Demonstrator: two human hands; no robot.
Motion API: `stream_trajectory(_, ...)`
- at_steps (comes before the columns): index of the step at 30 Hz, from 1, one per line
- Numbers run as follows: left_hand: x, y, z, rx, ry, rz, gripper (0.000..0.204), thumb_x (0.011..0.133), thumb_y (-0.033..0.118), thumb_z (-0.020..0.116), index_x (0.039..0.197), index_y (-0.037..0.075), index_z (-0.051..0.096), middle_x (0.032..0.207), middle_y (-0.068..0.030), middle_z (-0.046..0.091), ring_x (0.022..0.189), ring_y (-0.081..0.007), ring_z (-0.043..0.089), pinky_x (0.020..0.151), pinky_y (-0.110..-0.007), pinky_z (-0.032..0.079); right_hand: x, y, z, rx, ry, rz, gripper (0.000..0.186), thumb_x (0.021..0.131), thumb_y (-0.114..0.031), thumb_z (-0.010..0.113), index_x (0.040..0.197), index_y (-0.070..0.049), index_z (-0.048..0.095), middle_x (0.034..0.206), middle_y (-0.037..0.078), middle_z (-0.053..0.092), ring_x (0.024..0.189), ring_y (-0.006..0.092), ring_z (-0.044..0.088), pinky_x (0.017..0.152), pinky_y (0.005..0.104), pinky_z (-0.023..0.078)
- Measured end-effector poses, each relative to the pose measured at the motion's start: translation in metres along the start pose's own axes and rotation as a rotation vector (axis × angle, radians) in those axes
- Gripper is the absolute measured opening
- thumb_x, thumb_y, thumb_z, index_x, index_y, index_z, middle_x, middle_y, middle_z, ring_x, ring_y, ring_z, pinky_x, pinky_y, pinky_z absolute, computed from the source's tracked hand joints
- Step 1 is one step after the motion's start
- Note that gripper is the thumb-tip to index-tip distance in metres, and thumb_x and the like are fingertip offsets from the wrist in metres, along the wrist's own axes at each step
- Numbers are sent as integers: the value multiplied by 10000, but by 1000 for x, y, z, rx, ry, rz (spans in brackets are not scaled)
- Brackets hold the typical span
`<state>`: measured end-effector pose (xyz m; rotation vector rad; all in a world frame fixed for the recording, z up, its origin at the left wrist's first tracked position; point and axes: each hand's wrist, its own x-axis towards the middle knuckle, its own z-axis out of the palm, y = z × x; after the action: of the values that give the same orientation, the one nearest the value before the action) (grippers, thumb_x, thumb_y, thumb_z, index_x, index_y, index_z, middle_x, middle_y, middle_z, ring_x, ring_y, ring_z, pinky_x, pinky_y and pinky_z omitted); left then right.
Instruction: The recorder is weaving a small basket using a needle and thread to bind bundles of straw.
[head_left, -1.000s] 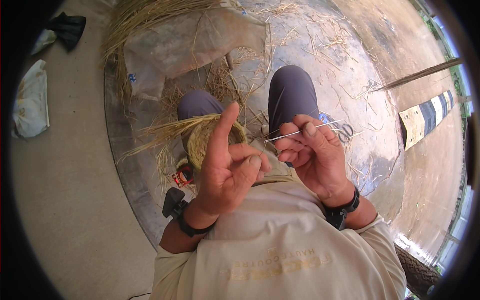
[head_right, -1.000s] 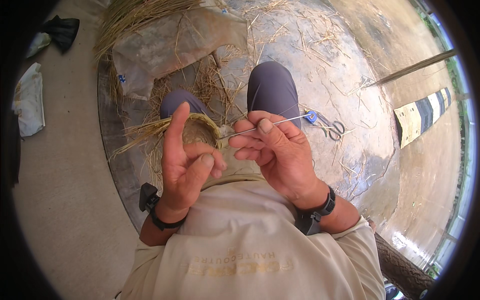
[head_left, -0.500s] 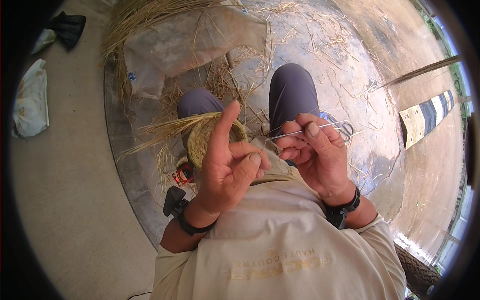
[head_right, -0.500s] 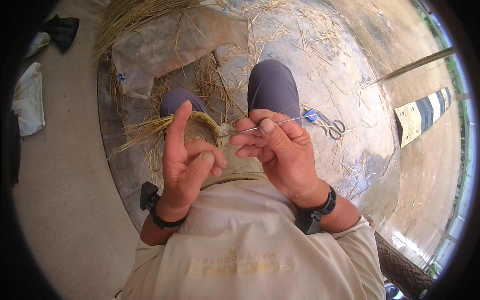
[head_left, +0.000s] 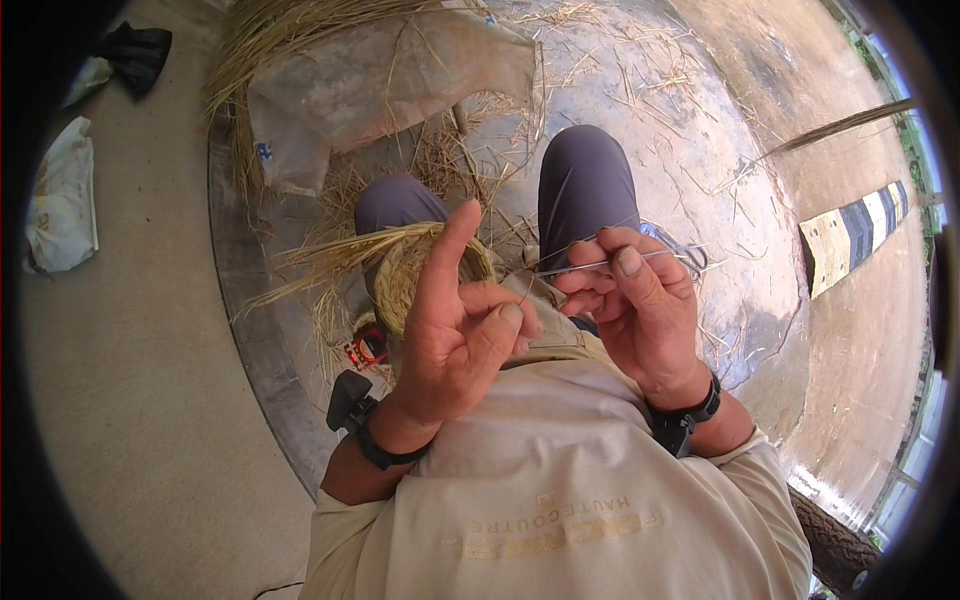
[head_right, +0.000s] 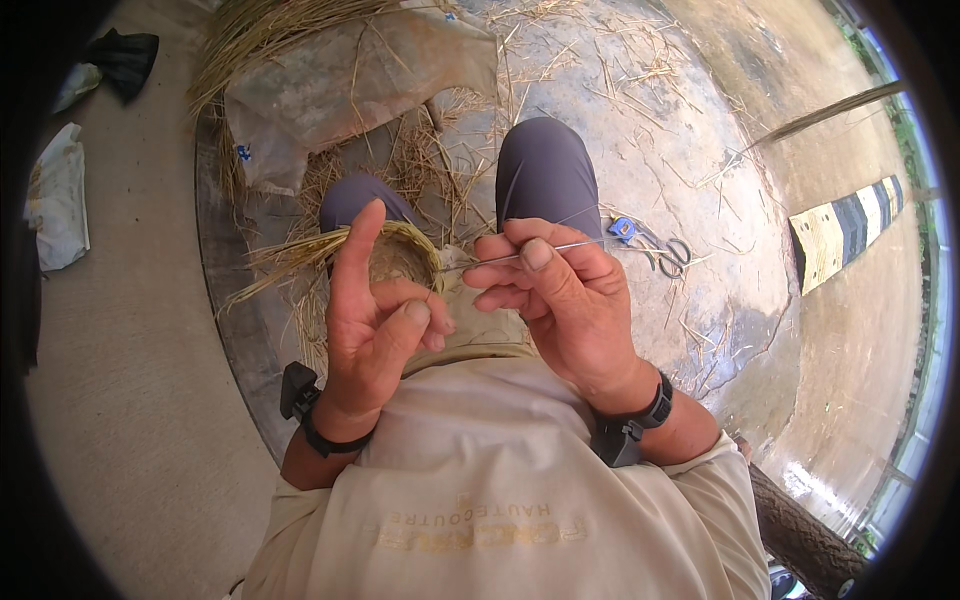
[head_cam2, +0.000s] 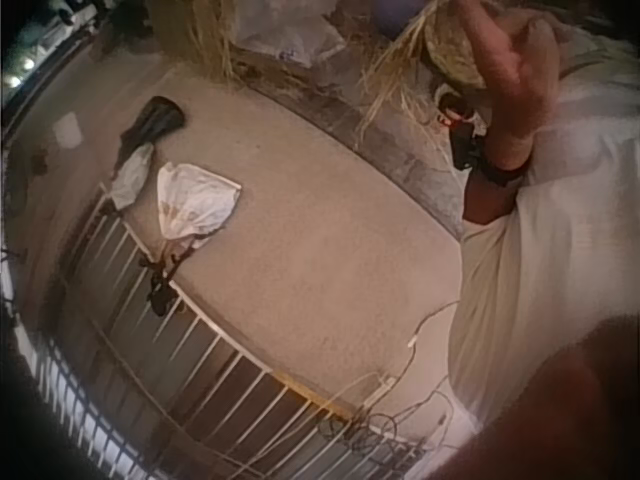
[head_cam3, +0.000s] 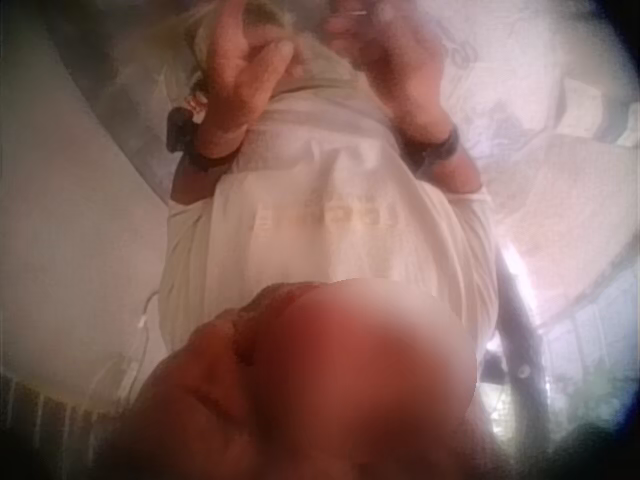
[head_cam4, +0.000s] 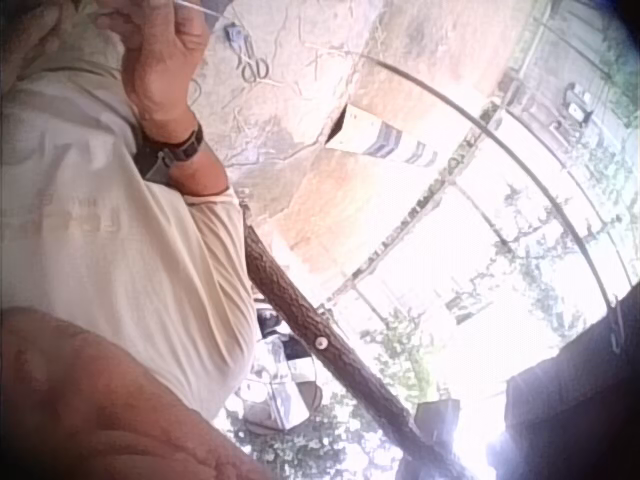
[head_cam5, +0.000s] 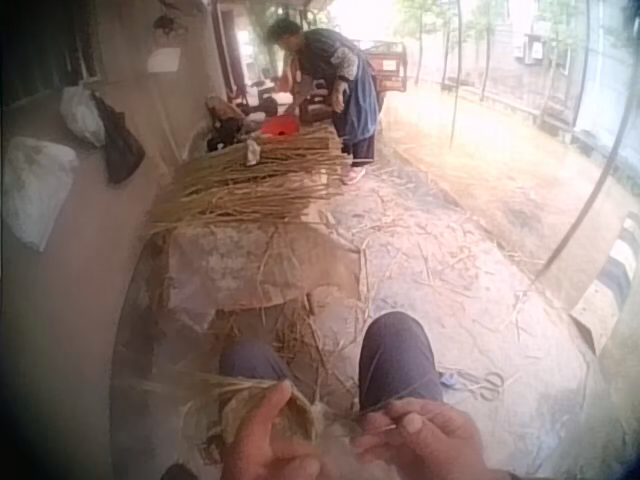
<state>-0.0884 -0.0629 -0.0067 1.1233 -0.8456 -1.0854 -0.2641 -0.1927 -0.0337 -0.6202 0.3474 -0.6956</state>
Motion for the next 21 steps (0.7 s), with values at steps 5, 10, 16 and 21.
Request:
stream_trajectory(5,0,1,1,3,9,-23,823,1026,-6,528,1667,60,17,924,-92,721,799,-79,633,753,-235,535,-2,0,1,-61,-12,-51,321,1092,-165,565,1345,28,608,1254,218,709,1101,318,738,883,423,643)
stream_trajectory(10,1,1,1,2,4,-23,821,1023,-17,523,1667,56,19,916,-94,721,789,-78,628,753,-235,530,-5,-2,3,-193,-75,-146,317,1092,-151,565,1344,35,612,1251,215,710,1111,310,730,900,415,634)
stream_trajectory(16,1,0,1,-1,0,-23,812,1019,-35,509,1665,49,25,910,-94,720,772,-75,614,754,-236,524,-6,-5,4,-335,-141,-193,284,1085,-92,561,1320,53,627,1227,205,720,1099,271,726,907,386,623)
stream_trajectory(21,2,-1,2,-45,2,-18,798,1024,-44,508,1666,52,44,953,-106,731,786,-80,623,759,-236,534,-7,-6,6,-385,-179,-221,266,1079,-60,556,1301,65,636,1206,206,728,1087,254,726,905,369,617)
